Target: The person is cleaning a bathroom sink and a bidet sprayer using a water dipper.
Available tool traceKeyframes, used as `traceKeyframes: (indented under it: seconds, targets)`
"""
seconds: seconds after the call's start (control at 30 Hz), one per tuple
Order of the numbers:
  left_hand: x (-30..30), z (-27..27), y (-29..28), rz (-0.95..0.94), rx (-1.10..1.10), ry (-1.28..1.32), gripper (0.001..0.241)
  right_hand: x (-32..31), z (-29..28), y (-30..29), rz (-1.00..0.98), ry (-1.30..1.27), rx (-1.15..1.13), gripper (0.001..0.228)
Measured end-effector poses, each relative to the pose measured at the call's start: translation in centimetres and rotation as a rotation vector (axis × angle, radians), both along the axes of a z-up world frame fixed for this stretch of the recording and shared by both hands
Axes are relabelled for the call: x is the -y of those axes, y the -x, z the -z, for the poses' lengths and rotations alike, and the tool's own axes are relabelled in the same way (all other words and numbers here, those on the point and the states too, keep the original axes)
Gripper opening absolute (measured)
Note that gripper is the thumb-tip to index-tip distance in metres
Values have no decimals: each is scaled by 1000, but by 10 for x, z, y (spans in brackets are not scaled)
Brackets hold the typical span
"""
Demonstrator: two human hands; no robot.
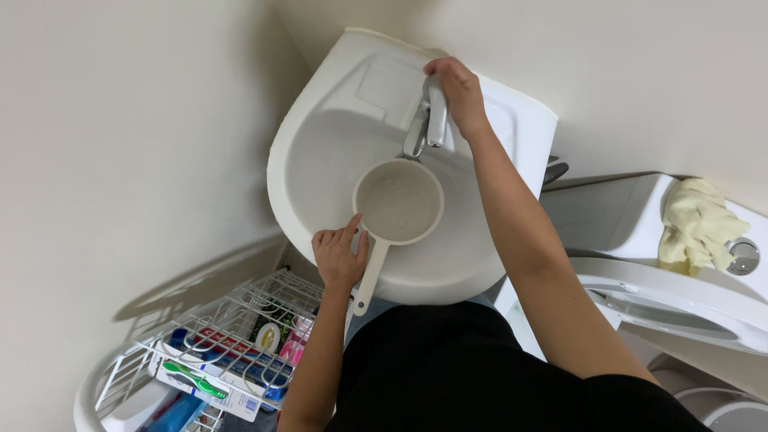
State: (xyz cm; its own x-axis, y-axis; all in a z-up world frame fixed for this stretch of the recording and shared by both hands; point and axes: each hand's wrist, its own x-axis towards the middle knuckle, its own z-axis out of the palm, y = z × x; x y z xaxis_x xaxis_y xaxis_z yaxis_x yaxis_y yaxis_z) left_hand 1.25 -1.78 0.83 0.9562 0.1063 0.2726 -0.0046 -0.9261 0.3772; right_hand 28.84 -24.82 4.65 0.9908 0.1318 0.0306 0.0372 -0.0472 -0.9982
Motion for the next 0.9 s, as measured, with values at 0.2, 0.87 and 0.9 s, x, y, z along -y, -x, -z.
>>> traceKeyframes:
  seconds: [0.2, 0.87, 0.9]
  targets:
    - [0, 3, -2, -2, 27, -3, 34, -21, 63, 49, 213, -194, -144, 96]
    - [-14, 62, 3, -4, 124, -29, 34, -69, 57, 57, 547, 211, 548, 46]
    - [-13, 63, 4, -5, 128, -33, 34, -66, 56, 59, 545, 294, 582, 38]
